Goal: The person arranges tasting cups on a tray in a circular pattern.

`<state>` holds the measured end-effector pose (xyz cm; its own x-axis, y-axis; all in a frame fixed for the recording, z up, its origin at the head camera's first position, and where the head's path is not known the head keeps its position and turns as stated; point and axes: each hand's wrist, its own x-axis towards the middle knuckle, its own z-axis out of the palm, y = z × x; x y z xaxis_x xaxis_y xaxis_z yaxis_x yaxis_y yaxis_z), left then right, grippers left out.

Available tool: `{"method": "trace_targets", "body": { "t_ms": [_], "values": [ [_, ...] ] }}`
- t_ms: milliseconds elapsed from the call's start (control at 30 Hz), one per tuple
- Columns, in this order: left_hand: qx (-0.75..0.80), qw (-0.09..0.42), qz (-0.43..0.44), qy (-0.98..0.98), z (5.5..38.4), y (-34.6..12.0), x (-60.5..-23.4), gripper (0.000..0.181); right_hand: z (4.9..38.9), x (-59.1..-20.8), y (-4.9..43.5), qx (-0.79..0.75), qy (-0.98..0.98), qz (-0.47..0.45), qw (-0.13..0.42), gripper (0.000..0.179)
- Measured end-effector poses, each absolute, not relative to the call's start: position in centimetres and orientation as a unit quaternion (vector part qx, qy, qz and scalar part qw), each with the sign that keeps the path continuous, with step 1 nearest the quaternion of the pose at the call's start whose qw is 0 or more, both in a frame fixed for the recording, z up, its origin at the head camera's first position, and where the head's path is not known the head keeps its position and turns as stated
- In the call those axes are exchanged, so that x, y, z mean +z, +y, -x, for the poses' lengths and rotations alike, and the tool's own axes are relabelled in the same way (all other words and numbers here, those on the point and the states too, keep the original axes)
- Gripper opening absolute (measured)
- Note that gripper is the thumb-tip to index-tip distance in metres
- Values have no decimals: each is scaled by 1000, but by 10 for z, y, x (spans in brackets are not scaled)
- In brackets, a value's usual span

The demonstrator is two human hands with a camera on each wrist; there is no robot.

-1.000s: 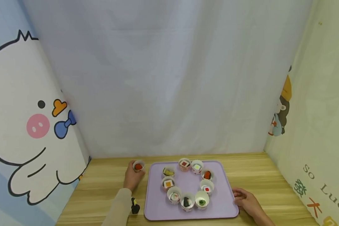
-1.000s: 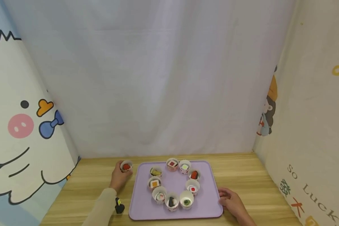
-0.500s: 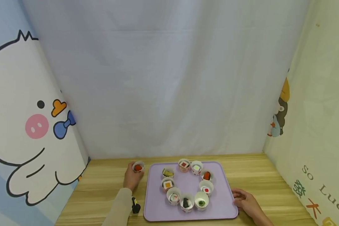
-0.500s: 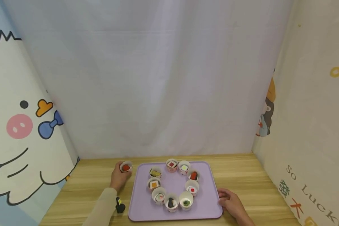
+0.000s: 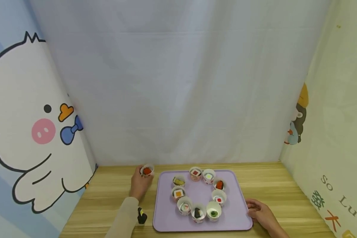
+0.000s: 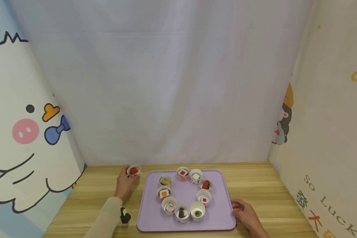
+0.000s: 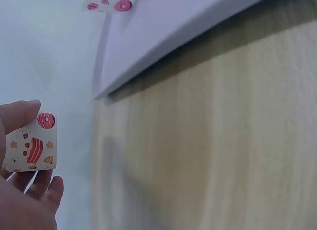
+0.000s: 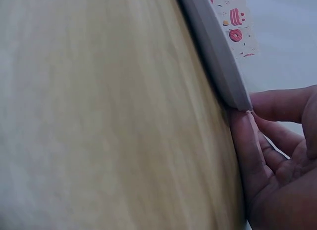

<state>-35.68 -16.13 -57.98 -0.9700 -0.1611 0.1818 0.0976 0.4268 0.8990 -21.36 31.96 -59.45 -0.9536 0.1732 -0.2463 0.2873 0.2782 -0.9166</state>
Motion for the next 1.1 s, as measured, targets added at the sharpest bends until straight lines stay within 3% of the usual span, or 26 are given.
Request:
{"method": "trace_targets", "body": {
  "t_ms": [633,1100],
  "values": [
    [-539,103,39,-835,337,-146,-525,67,214,-597,320,-581,801,-135,48,56],
    [-549,93,73,-828,337,-112,-507,64,214,-596,320,-579,802,-137,49,57]
  ]
}}
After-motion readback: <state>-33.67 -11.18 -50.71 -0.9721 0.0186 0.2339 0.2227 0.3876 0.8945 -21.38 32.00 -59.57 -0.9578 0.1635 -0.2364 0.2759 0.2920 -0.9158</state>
